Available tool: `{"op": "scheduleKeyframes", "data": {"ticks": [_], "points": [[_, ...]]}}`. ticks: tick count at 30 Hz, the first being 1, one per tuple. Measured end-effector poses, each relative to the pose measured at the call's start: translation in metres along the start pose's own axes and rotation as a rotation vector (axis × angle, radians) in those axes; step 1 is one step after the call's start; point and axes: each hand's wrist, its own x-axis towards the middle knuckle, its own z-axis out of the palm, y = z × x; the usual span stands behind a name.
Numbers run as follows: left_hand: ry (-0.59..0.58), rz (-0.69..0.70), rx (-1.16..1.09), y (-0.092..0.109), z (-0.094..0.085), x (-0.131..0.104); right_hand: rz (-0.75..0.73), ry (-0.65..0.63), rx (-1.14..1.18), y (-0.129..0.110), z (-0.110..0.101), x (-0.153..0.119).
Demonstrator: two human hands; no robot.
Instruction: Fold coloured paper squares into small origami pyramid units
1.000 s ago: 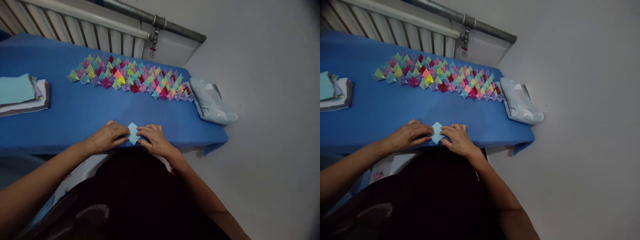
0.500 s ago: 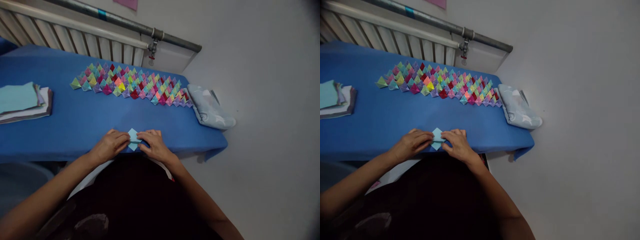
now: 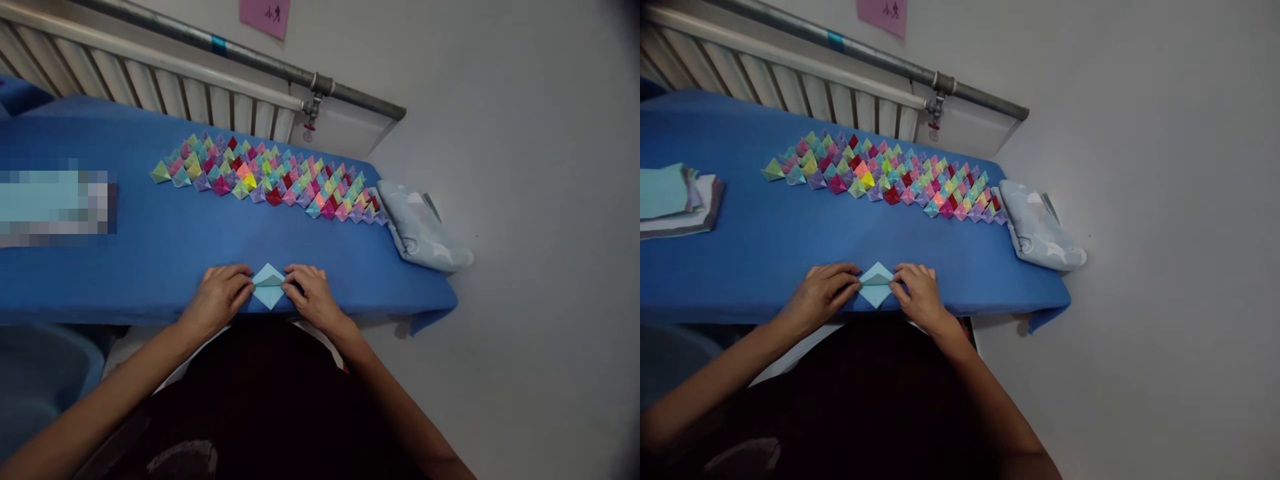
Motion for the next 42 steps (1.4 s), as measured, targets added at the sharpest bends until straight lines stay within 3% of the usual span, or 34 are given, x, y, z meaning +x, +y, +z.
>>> {"op": "scheduleKeyframes", "data": {"ticks": [12,28,36,42], "points": [[0.009,-0.286,-0.007,0.013,0.006,0.007,0.115,0.081,0.007,-0.002,0.008,0.007],[-0.021,-0.331,0.073,0.016,0.009,0.013,0.169,0.125,-0.057,-0.002,0.014,0.012],[0.000,-0.286,0.165,0.014,0.013,0.011,0.204,0.128,-0.055,-0.005,0.015,0.013],[0.015,-0.195,0.311,0.012,0.004,0.009,0.217,0.137,-0.044,-0.005,0.016,0.011]]}}
